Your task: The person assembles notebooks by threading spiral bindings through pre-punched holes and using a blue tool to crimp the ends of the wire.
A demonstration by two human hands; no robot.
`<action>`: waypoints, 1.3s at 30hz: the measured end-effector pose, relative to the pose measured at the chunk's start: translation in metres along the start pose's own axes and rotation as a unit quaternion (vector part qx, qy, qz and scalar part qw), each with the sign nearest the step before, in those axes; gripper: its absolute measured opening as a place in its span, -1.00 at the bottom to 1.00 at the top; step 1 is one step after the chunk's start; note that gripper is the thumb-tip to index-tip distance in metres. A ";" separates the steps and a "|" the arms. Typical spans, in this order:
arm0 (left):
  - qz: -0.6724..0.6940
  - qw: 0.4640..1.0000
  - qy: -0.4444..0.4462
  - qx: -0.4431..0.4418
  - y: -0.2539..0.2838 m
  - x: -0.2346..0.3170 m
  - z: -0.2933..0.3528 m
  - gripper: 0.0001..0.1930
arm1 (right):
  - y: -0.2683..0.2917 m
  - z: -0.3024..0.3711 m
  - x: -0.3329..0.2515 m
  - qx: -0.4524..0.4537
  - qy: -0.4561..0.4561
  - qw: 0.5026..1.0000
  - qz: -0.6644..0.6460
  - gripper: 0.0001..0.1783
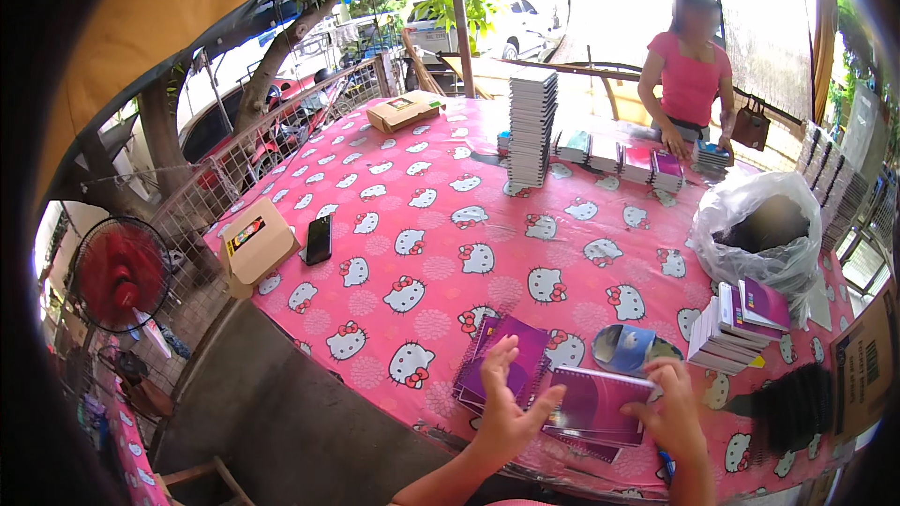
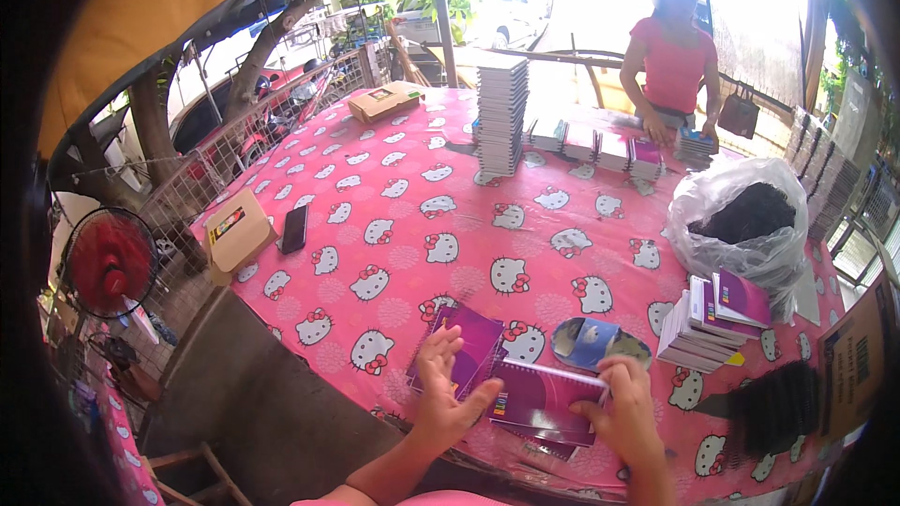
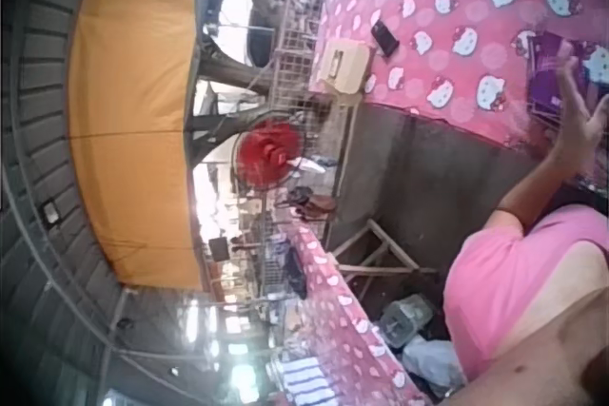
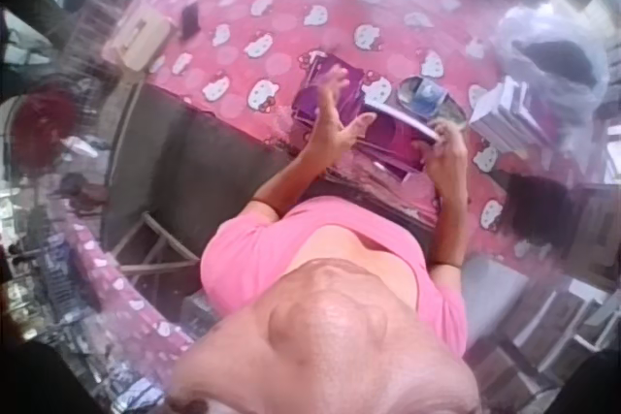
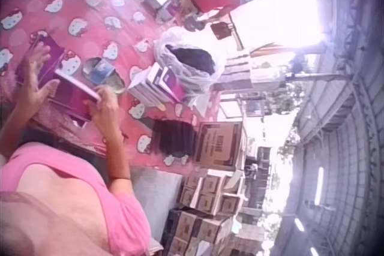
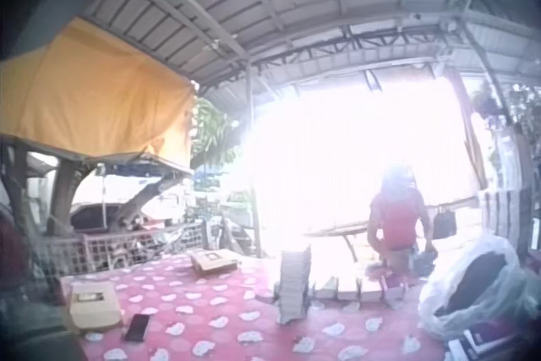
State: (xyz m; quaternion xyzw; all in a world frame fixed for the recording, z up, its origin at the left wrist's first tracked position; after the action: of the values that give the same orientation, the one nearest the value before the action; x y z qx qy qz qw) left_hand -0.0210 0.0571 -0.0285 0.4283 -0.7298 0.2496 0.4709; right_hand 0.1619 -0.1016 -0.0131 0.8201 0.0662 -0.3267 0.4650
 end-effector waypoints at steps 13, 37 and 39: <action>-0.071 0.972 -0.123 -0.188 -0.039 0.008 0.016 -0.32 | -0.030 0.043 -0.019 0.147 -0.016 0.933 -0.328 -0.64; -0.205 0.935 -0.213 -0.196 -0.065 0.031 -0.002 -0.94 | 0.106 0.158 0.261 0.151 -0.453 0.693 0.540 -0.16; -0.207 0.934 -0.210 -0.203 -0.061 0.033 -0.001 -0.96 | 0.115 0.161 0.266 0.155 -0.443 0.738 0.484 -0.28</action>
State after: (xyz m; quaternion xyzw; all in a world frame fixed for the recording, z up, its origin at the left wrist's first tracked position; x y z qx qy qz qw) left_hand 0.0259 0.0140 -0.0011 0.5080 -0.7420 -0.1027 0.4253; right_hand 0.3398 -0.3479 -0.1459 0.5646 -0.6051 -0.3898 0.4038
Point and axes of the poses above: each hand's wrist, its own z-axis away from the middle knuckle, its own y-axis out of the back of the hand, x = y × z, the point moved 1 cm from there along -z, towards the middle knuckle, and after that the axes turned 1 degree about y, right-handed, at the moved point
